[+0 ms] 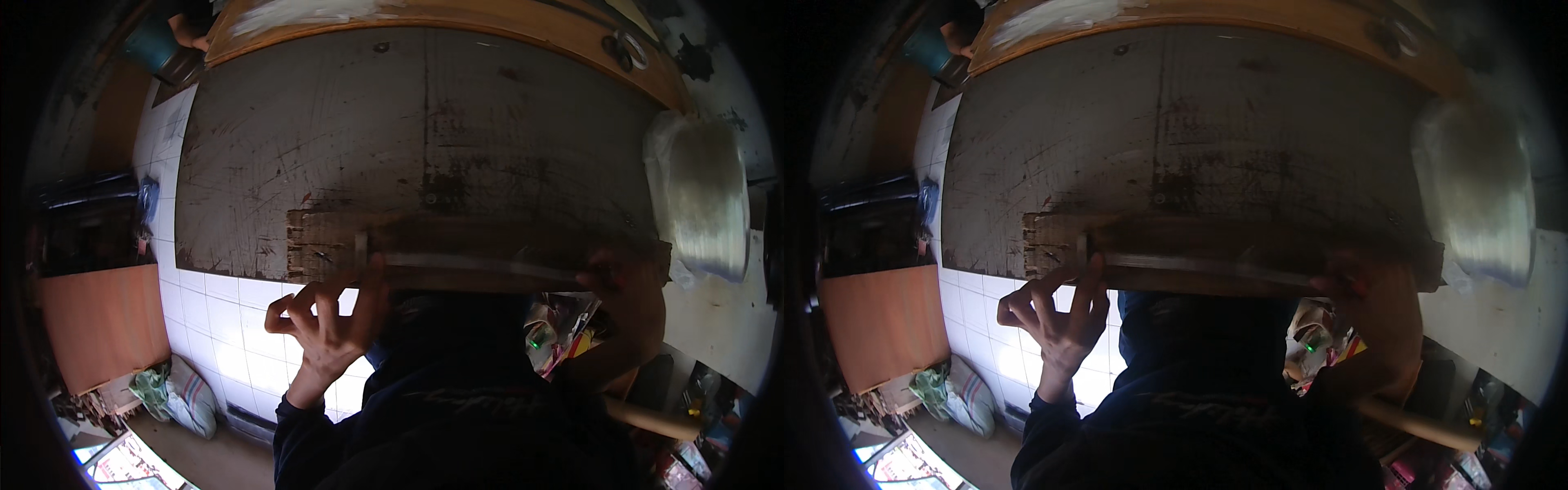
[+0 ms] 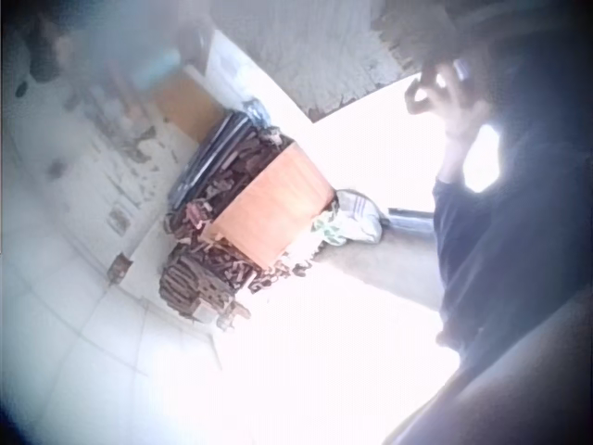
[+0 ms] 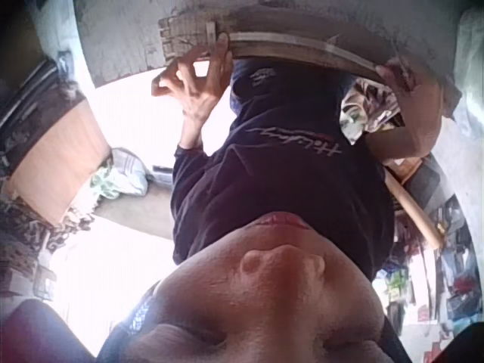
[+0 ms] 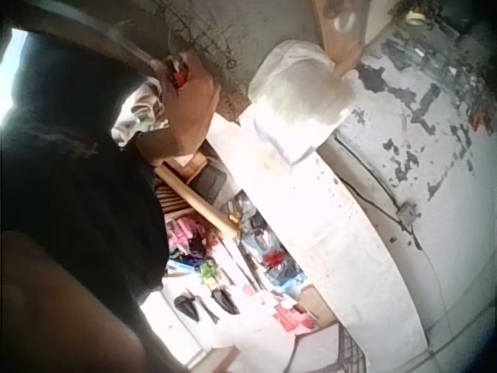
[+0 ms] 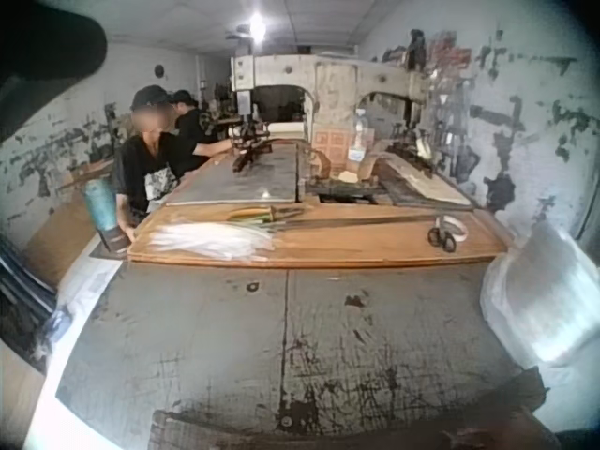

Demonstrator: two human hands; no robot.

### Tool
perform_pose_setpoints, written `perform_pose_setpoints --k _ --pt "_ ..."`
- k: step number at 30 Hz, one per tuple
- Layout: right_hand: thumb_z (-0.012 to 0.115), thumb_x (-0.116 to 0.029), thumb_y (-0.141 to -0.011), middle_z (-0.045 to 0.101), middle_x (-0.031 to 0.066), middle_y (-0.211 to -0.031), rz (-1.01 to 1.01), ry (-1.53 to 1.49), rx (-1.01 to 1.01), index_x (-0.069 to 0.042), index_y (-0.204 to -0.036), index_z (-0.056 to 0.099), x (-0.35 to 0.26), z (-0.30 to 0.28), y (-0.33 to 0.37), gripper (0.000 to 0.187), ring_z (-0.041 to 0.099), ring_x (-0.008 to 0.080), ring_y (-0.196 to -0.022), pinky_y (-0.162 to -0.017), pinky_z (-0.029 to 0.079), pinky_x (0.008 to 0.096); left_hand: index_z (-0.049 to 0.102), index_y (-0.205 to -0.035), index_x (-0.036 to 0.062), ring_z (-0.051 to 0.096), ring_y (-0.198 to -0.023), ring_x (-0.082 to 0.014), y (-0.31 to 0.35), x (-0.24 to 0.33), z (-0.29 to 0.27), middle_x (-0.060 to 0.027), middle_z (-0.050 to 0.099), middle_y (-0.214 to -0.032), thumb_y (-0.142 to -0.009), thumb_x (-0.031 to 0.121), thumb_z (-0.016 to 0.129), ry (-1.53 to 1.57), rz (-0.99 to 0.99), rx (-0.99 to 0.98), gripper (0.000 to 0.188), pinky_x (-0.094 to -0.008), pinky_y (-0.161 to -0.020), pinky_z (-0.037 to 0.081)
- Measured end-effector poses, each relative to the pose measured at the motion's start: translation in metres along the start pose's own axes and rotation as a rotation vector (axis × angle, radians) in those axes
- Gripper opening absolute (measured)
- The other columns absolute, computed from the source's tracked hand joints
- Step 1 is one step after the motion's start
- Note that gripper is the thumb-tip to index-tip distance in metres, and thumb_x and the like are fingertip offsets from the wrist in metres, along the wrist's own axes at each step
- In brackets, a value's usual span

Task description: The person bundles plastic strips by hand, then measures and cuts plastic strips on a wooden block using a utility knife.

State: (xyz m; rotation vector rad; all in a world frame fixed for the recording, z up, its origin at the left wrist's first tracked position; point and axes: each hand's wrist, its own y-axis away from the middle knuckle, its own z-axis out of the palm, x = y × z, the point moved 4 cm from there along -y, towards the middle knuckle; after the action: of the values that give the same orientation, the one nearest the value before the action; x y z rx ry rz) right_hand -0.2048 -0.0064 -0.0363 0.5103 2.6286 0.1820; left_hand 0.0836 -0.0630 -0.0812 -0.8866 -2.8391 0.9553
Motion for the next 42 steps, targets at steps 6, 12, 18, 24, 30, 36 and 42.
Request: perform_pose_setpoints --k 6,12,18,24,30,36,42 --pt "0.069 -0.009 -0.064 0.051 0.0038 -0.06 0.191 -0.137 0.053 -0.002 -0.076 0.055 0.09 -0.033 0.003 0.019 0.047 0.0111 -0.056 -0.056 0.039 0.0256 0.066 -0.094 0.0234 0.038 -0.08 -0.0169 0.001 -0.004 0.002 0.006 0.051 -0.082 -0.07 0.024 0.064 -0.085 0.067 0.047 0.024 -0.039 -0.074 0.022" --pt "0.071 -0.011 -0.063 0.046 0.0016 -0.057 0.27 -0.275 0.048 -0.002 -0.072 0.052 0.109 -0.035 0.005 0.023 0.043 0.0085 -0.056 -0.052 0.034 0.025 0.066 -0.09 0.0223 0.036 -0.078 -0.0167 -0.001 -0.002 0.005 0.0075 0.049 -0.079 -0.07 0.024 0.064 -0.131 0.113 0.097 0.02 -0.039 -0.073 0.023" --pt "0.07 -0.011 -0.062 0.047 0.0082 -0.058 0.2 -0.141 0.065 0.0 -0.072 0.052 0.104 -0.036 0.004 0.023 0.045 0.0139 -0.058 -0.055 0.035 0.0296 0.066 -0.089 0.0214 0.038 -0.078 -0.0151 0.0 -0.003 0.004 0.0077 0.049 -0.078 -0.07 0.024 0.064 -0.137 0.159 0.115 0.02 -0.0392 -0.075 0.023" --pt "0.07 -0.011 -0.063 0.049 0.0088 -0.061 0.283 -0.171 0.033 0.001 -0.074 0.052 0.11 -0.035 0.007 0.023 0.046 0.0164 -0.058 -0.057 0.036 0.0298 0.067 -0.085 0.0203 0.039 -0.08 -0.0161 -0.004 0.0 0.007 0.0039 0.05 -0.083 -0.078 0.027 0.058 -0.101 0.166 0.163 0.013 -0.0366 -0.075 0.024" --pt "0.069 -0.011 -0.064 0.052 0.0104 -0.065 0.221 -0.138 0.045 0.001 -0.078 0.052 0.106 -0.034 0.005 0.026 0.049 0.0189 -0.06 -0.059 0.037 0.0308 0.066 -0.089 0.0171 0.045 -0.087 -0.0164 -0.021 0.036 0.005 -0.001 0.053 -0.093 -0.078 0.032 0.058 0.148 0.03 -0.015 0.02 -0.0402 -0.083 0.022" --pt "0.07 -0.013 -0.064 0.053 0.0108 -0.066 0.182 -0.155 0.057 0.003 -0.081 0.053 0.104 -0.035 0.004 0.029 0.05 0.0192 -0.062 -0.06 0.038 0.03 0.06 -0.106 0.0117 0.052 -0.085 -0.0092 -0.056 0.146 0.009 0.001 0.054 -0.098 -0.076 0.027 0.06 0.619 0.416 -0.066 0.033 -0.0316 -0.086 0.035" --pt "0.068 -0.014 -0.068 0.053 0.0131 -0.079 0.249 -0.139 0.252 -0.002 -0.097 0.051 0.108 -0.03 0.019 0.036 0.052 0.0212 -0.07 -0.06 0.041 0.0304 0.061 -0.104 0.014 0.052 -0.082 -0.0079 -0.059 0.167 0.015 0.0023 0.054 -0.092 -0.078 0.019 0.054 0.56 0.484 -0.013 0.028 -0.0312 -0.084 0.036"
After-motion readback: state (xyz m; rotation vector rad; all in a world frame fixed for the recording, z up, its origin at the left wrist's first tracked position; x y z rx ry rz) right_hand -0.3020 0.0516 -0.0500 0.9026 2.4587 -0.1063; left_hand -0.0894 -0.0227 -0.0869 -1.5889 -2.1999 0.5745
